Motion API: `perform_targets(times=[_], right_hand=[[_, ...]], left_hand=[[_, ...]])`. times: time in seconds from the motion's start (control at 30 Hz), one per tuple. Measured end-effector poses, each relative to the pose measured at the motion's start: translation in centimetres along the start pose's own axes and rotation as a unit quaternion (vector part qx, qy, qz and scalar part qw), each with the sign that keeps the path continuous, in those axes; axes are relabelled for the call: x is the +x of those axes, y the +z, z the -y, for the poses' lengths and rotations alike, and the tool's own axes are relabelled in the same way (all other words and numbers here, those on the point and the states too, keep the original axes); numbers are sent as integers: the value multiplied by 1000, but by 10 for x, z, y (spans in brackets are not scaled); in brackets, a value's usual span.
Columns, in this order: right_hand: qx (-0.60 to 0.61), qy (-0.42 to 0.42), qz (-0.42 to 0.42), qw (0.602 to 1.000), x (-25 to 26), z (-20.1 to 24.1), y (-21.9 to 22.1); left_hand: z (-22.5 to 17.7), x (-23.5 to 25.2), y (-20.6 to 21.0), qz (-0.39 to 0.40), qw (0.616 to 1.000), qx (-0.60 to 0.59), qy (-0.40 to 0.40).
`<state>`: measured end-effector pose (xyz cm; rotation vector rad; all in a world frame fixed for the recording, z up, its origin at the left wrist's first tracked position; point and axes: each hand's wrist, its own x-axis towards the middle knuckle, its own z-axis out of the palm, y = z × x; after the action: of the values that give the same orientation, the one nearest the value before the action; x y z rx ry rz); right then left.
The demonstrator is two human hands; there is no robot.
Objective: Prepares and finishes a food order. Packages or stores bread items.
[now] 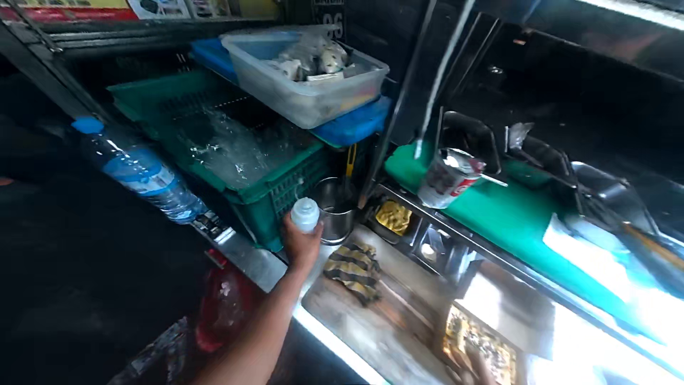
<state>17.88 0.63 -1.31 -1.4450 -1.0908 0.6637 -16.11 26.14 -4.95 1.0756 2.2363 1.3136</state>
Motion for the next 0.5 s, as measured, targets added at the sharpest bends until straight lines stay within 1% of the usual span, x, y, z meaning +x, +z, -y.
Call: perform_targets(times=[0.03,0.07,0.1,0.13,0.17,0.2,0.23,0.27,0.3,0.33,0.37,0.4,0.43,0.47,0.5], right_hand=[[24,10,17,1000,-8,11,32],[68,47,29,996,-16,22,63],[137,124,41,982,-22,34,93],[219,225,56,948,-26,48,119],[304,323,82,893,-27,61,139],[388,390,111,828,-28,75,148],[457,411,122,779,-28,88,146],[507,396,111,757,-22,99,135],[527,359,88,765,-12,109,115],[525,314,52,790,0,118,89],[521,253,37,814,11,127,54],[473,173,7,864,24,139,18],[380,79,-43,921,37,156,-16],[279,-13,-98,955,53,171,-45],[193,-90,-148,966,69,179,-69]], left_hand=[[2,1,-7,6,1000,-3,24],[2,-5,-19,21,997,-29,67],[-1,-17,-36,52,988,-67,128],[-7,-35,-54,92,967,-112,209],[-16,-55,-73,157,930,-161,291],[-28,-78,-92,244,878,-202,358],[-42,-99,-107,335,816,-227,414],[-55,-117,-115,407,755,-230,459],[-63,-131,-119,455,717,-209,486],[-65,-139,-120,487,705,-184,482],[-60,-142,-116,508,713,-153,458],[-52,-141,-108,524,733,-112,419],[-41,-139,-95,536,753,-68,376],[-30,-138,-81,541,769,-33,340],[-18,-140,-67,546,777,-6,313]])
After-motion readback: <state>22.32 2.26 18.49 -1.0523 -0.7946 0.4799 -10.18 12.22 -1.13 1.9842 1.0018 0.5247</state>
